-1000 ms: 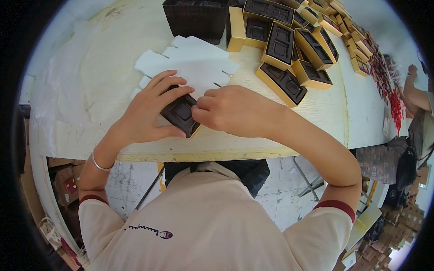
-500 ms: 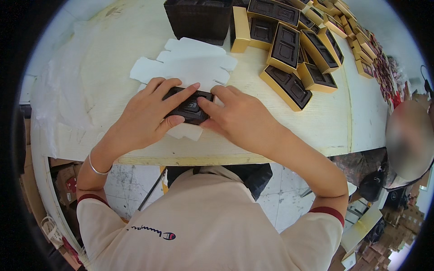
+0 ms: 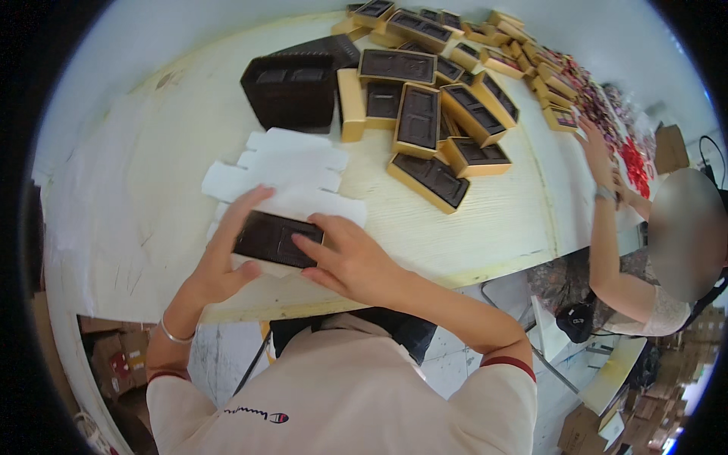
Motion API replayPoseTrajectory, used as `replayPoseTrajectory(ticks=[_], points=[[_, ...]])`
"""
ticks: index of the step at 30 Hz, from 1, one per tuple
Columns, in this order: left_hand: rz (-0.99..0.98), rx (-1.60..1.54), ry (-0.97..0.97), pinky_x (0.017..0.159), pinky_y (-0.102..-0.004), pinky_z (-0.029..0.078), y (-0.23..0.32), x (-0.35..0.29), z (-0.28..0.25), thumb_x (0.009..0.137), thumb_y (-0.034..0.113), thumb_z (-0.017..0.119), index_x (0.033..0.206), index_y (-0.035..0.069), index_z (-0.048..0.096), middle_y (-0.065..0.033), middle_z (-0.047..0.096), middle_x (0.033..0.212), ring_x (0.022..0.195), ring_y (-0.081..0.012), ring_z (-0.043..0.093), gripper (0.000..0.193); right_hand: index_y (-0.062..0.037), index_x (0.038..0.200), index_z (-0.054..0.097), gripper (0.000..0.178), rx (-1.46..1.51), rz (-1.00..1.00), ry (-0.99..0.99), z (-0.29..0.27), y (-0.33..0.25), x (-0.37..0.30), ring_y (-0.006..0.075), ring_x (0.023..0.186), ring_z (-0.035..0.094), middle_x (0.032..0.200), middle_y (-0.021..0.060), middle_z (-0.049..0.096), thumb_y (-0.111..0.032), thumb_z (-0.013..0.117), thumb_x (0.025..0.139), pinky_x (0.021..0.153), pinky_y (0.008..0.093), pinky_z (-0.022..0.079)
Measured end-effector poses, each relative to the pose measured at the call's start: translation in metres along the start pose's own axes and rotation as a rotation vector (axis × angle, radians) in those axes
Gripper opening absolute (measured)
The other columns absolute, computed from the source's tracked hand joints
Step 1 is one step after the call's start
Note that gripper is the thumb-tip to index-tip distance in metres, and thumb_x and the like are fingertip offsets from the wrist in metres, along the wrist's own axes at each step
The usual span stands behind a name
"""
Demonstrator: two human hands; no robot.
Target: The person folds flat cardboard pieces into small rectangular boxes and inserts black plastic trays into them. The person repeats this process multiple times, stacking the completed boxes on the table.
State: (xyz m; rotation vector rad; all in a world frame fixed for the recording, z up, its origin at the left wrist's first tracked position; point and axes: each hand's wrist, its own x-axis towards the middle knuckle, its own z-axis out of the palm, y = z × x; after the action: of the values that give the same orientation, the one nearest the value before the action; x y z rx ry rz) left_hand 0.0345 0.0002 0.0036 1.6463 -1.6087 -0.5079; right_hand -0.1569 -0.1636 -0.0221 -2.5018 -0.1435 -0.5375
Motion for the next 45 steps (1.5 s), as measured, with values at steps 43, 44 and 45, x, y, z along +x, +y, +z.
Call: replayPoseTrajectory(ticks=[43, 44, 45], points=[[0.165, 0.768, 0.094, 0.068, -0.0341, 0.052, 0.011, -0.045, 0.043, 0.073, 0.026, 0.073, 0.095, 0.002, 0.062, -0.0099, 0.062, 0.099, 0.092, -0.0273, 0.060, 0.035, 0.0063, 0.097, 0.060, 0.031, -0.559, -0.368, -0.066, 0.000, 0.002, -0.013, 0.0314, 0.101, 0.061, 0.109, 0.0212, 0.062, -0.008, 0.064, 0.070, 0.092, 0.0388, 0.047], [0.107, 0.713, 0.030, 0.068, -0.0340, 0.051, 0.015, -0.043, 0.038, 0.073, 0.028, 0.073, 0.095, 0.002, 0.063, -0.0093, 0.062, 0.098, 0.091, -0.0268, 0.060, 0.036, 0.0052, 0.097, 0.060, 0.031, -0.484, -0.319, -0.062, 0.000, 0.001, -0.014, 0.0313, 0.100, 0.061, 0.108, 0.0202, 0.062, -0.009, 0.066, 0.070, 0.091, 0.0390, 0.047], [0.053, 0.654, -0.034, 0.069, -0.0340, 0.051, 0.020, -0.039, 0.029, 0.072, 0.029, 0.073, 0.095, 0.002, 0.063, -0.0087, 0.062, 0.096, 0.090, -0.0263, 0.060, 0.037, 0.0041, 0.097, 0.061, 0.031, -0.412, -0.267, -0.060, -0.001, -0.001, -0.014, 0.0313, 0.100, 0.061, 0.107, 0.0191, 0.062, -0.010, 0.068, 0.071, 0.091, 0.0392, 0.047]])
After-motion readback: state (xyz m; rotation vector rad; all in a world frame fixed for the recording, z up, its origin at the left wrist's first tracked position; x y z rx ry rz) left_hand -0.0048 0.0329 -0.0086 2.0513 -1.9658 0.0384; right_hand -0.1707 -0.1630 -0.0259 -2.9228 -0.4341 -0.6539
